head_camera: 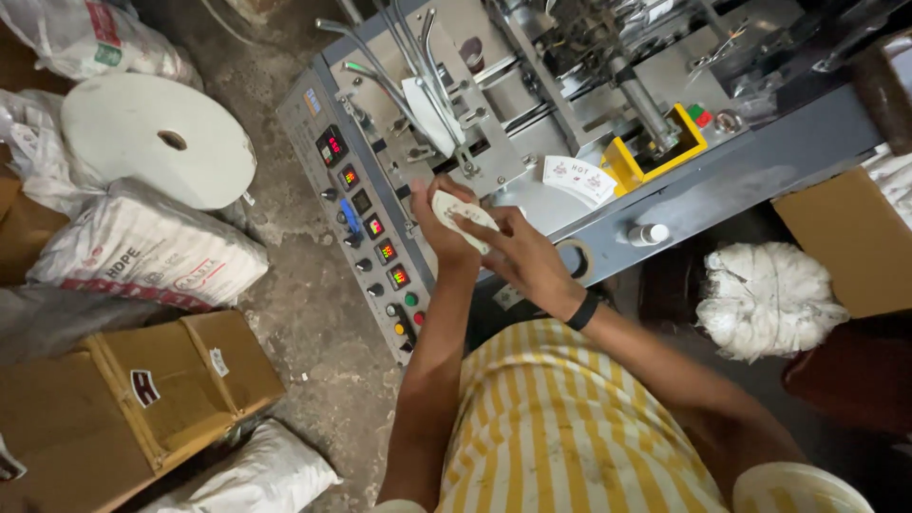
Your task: Feeding paper components into a manufacturing machine.
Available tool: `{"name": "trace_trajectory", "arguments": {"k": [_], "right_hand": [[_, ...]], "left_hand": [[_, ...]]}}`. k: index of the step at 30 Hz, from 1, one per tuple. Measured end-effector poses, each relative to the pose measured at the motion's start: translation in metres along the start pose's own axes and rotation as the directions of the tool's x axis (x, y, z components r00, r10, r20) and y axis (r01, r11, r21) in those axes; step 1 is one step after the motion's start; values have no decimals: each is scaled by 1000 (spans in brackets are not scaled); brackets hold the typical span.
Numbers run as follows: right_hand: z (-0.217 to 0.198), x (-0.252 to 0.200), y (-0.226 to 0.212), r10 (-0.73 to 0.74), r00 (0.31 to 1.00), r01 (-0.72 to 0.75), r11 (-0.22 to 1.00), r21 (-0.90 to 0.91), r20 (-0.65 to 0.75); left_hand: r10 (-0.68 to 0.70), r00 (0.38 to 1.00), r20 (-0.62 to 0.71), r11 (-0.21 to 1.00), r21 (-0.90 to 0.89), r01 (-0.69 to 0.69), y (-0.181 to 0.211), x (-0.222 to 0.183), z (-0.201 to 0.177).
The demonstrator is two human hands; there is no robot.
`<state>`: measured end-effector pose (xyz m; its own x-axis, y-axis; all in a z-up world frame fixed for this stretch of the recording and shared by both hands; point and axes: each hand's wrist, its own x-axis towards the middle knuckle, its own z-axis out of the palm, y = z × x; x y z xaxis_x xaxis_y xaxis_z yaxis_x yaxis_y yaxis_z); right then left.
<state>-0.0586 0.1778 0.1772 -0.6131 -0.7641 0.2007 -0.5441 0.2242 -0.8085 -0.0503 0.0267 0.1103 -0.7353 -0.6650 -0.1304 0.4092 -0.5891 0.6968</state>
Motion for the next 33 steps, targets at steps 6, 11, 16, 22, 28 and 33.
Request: {"name": "trace_trajectory", "arguments": {"k": [6, 11, 16, 22, 28, 33], "right_hand": [[17, 2, 32, -162, 977, 173, 983, 68, -141], [14, 16, 48, -14, 1000, 15, 996, 91, -18], [37, 0, 135, 17, 998, -2, 975, -220, 64], [-10, -11, 181, 105, 978, -168, 908, -385, -178], [-42, -20, 208, 72, 957, -167, 928, -333, -280], [-38, -12, 123, 387, 901, -324, 901, 288, -195]], "left_hand": [[3, 999, 34, 999, -52, -1, 18, 11, 11], [10, 998, 57, 999, 48, -13, -11, 15, -36], [67, 844, 533, 166, 828, -536, -33, -16, -104], [-179, 832, 525, -251, 793, -555, -40, -18, -119], [-218, 832, 511, -222, 804, -552, -28, -15, -100], [-46, 798, 601, 283, 774, -567, -30, -10, -58]]}}
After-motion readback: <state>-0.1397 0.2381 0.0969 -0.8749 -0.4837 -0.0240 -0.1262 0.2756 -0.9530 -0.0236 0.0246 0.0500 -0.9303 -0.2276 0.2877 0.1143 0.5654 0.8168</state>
